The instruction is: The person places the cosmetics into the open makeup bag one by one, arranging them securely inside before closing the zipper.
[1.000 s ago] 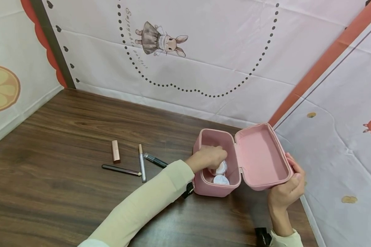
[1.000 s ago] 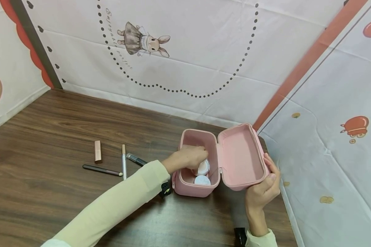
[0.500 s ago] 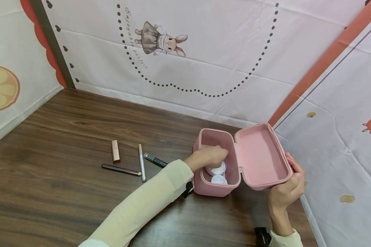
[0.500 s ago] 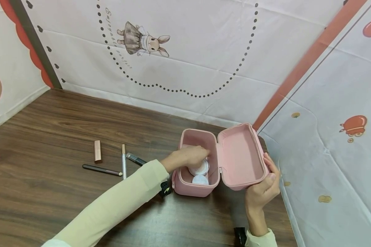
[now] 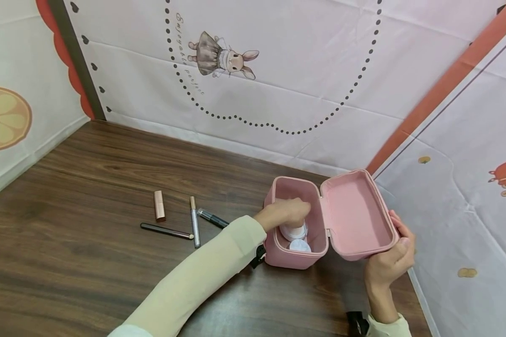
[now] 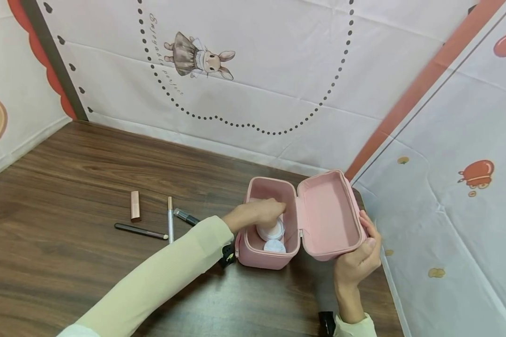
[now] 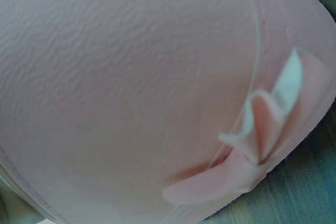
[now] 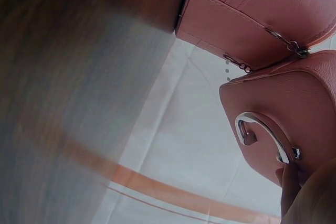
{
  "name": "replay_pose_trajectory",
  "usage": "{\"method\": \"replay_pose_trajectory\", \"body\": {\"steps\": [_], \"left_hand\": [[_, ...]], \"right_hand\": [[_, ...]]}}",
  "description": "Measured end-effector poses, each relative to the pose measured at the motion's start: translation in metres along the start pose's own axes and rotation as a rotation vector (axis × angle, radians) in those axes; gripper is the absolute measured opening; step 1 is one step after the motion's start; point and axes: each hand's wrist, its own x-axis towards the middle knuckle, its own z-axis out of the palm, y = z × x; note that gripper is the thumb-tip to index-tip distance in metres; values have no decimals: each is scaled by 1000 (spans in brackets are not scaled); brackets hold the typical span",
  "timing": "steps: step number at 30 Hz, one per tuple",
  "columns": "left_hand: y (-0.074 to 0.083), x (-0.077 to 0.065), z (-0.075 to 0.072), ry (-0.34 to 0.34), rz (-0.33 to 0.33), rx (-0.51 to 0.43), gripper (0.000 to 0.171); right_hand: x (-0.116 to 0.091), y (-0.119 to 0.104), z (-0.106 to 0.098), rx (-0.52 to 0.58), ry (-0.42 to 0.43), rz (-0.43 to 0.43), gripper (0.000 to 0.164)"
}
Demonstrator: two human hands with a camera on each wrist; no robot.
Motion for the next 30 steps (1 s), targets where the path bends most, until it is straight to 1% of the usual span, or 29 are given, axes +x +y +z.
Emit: {"method": "replay_pose_trajectory", "body": {"steps": [6, 12, 15, 17, 18, 21, 22, 24, 26, 30], "left_hand": [[-1, 0, -1, 6, -29, -13, 8], [0, -5, -2, 29, 28, 19, 7], [2, -10, -2, 61, 51, 50, 5], [4, -16, -4, 89, 50, 69, 6], [4, -20, -6, 108, 50, 72, 8], [2, -34, -11, 185, 93, 47, 20], [1, -40, -13, 217, 113, 24, 24], [-3, -51, -16, 290, 176, -35, 29], [-10, -65, -19, 365, 231, -101, 32], [-28, -94, -27, 501, 299, -195, 39]], "right_hand": [[-1, 1, 0, 3, -7, 6, 39], [-1, 2, 0, 10, -5, 8, 39], [0, 2, -1, 24, -6, 11, 39], [0, 3, -2, 22, -6, 9, 38], [0, 3, -2, 21, -7, 8, 38], [1, 3, -2, 17, -5, 1, 38], [1, 3, -2, 16, -6, 0, 38], [0, 2, -1, 22, -4, 1, 38], [0, 2, -2, 17, -3, -1, 38], [1, 2, -1, 9, 5, -4, 38]]}}
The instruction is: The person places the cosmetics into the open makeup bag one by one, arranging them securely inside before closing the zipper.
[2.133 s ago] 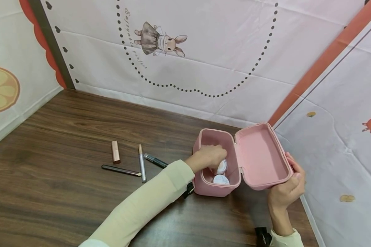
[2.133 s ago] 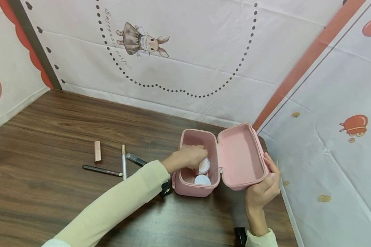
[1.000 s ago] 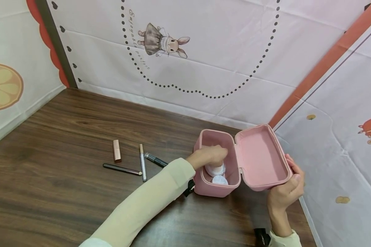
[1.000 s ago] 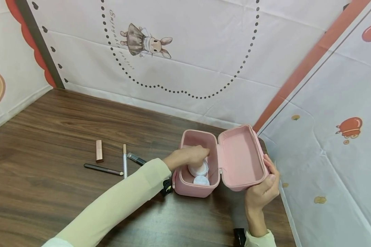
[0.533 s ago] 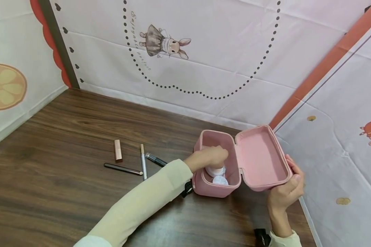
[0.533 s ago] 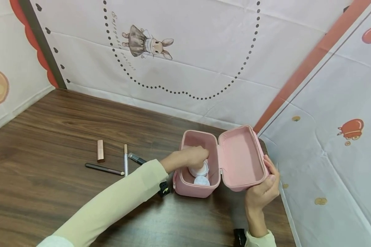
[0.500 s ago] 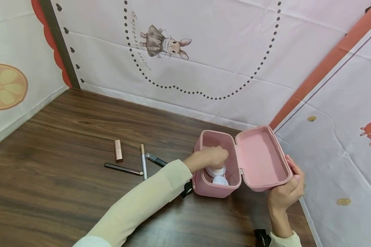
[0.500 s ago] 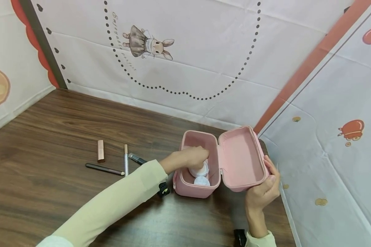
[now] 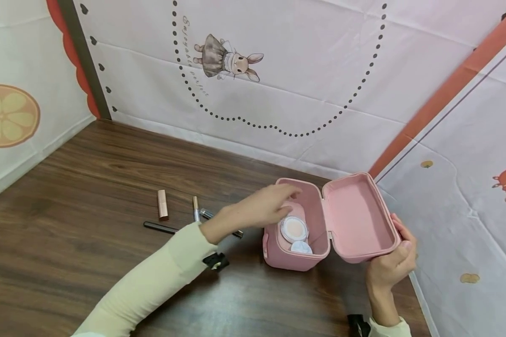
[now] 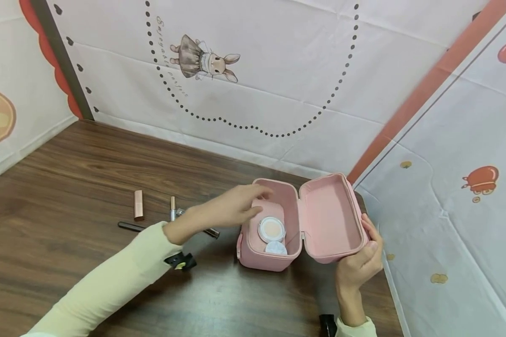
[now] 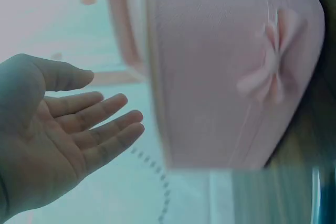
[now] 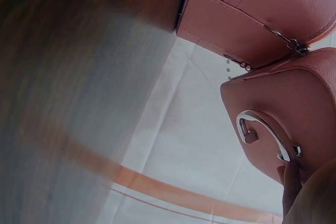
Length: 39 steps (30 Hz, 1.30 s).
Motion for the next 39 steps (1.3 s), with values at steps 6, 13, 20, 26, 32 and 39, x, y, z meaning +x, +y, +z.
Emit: {"method": "replay_pose_trajectory", "body": {"steps": [6, 13, 20, 26, 32, 39], "left_hand": [[-25, -40, -25, 165, 21, -84, 44], [-56, -94, -45, 245, -44, -111, 45], [-84, -139, -79, 282, -187, -45, 46], [-110, -158, -98, 273, -288, -84, 42], [-140, -178, -99, 254, -365, -142, 44], [-171, -192, -93, 172, -425, -143, 41]], "right_hand": [[1, 0, 1, -19, 7, -11, 38], [-1, -1, -1, -25, 11, -14, 38], [-1, 0, 1, -22, -2, -9, 38], [-1, -1, 0, -7, 11, 10, 38], [-2, -1, 0, 5, 11, 16, 38], [-3, -2, 0, -9, 10, 15, 38]]}}
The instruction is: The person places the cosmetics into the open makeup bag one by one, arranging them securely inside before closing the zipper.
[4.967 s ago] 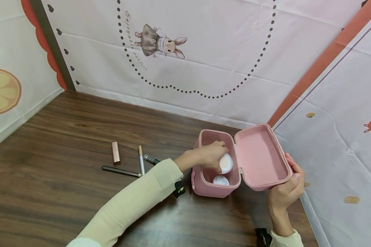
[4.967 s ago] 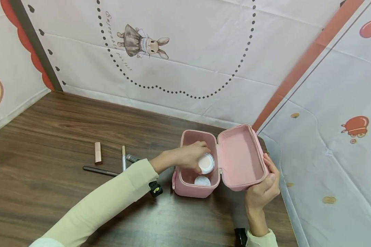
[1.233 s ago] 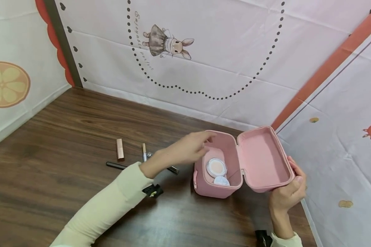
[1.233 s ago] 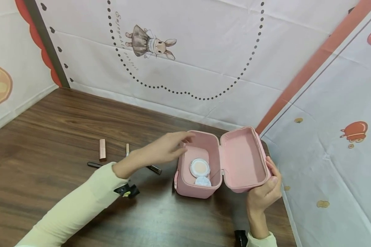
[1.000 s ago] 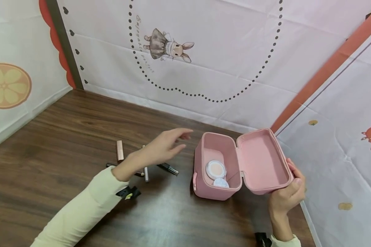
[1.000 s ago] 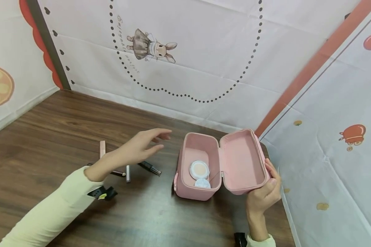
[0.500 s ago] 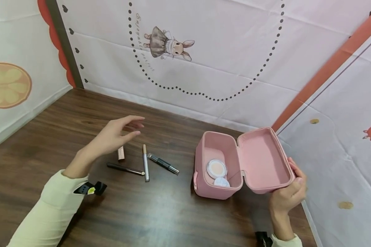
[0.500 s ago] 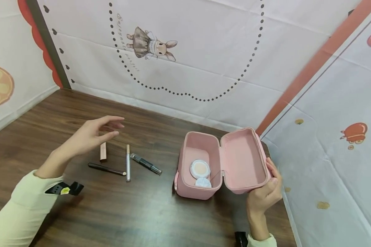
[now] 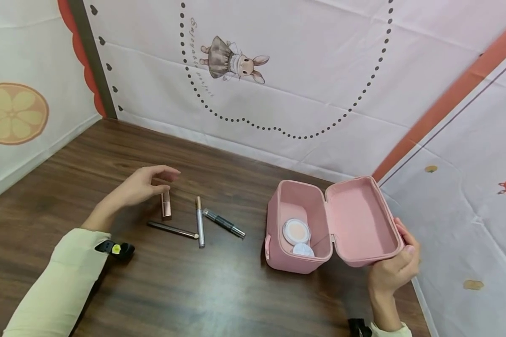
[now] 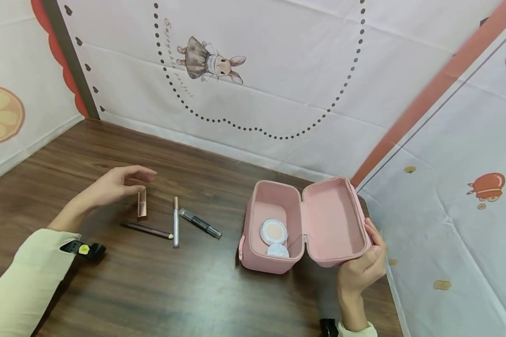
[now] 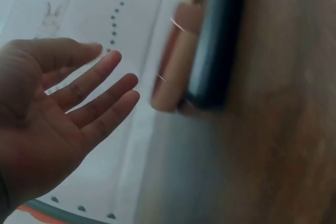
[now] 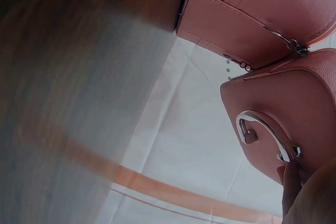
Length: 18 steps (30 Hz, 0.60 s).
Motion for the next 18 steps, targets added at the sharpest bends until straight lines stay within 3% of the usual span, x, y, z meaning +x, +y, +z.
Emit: {"method": "replay_pose_trajectory", "body": {"steps": [5, 12, 18], "left_hand": [[-19, 4, -1, -46, -7, -9, 43], [-38, -2, -2, -189, -35, -93, 51], [-53, -4, 2, -228, -30, -145, 46]], "right_hand": [[2, 1, 2, 26, 5, 1, 38], [-1, 1, 1, 10, -10, -6, 38], [0, 2, -1, 0, -15, -12, 38]]}}
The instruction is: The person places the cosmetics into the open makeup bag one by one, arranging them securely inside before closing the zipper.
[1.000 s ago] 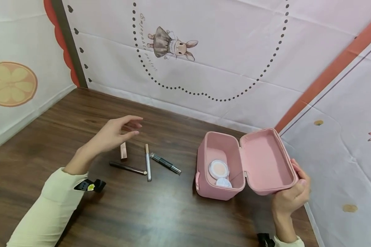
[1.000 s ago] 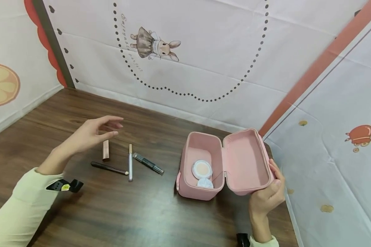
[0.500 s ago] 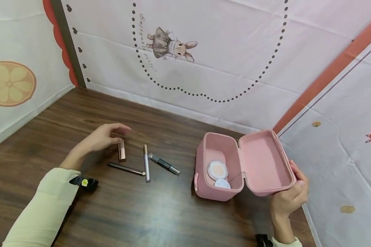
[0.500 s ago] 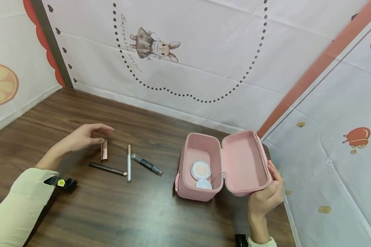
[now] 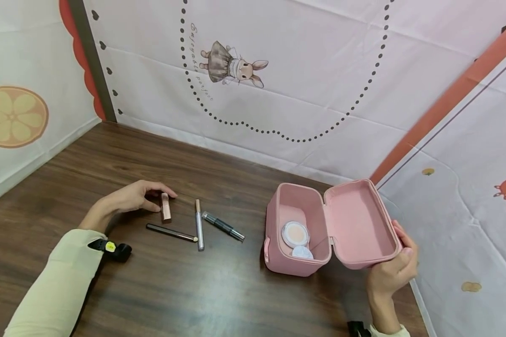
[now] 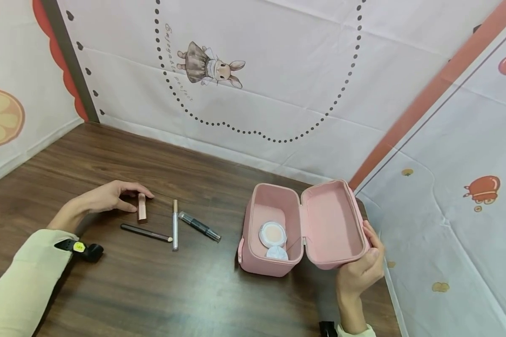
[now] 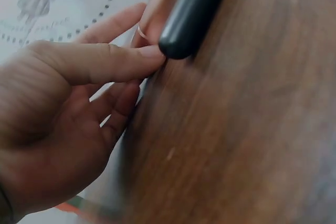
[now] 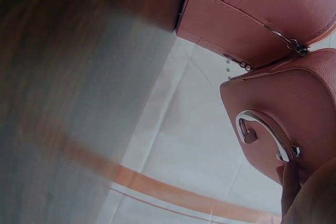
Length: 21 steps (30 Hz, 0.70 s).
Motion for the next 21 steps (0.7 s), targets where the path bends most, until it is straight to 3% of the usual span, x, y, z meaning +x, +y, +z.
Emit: {"method": "replay_pose_trajectory", "body": {"steps": [3, 8, 15, 21], "left_hand": [[-7, -1, 1, -9, 40, -50, 41], [-13, -3, 1, -20, 114, -56, 33], [-12, -3, 3, -61, 136, -9, 28], [-9, -3, 3, -45, 139, -1, 26]], "right_hand": [[-1, 0, -2, -6, -1, 1, 38], [-1, 0, -2, 6, 3, 3, 38], [-2, 0, 0, 0, -9, 3, 38], [-2, -1, 1, 16, -3, 5, 38]]}}
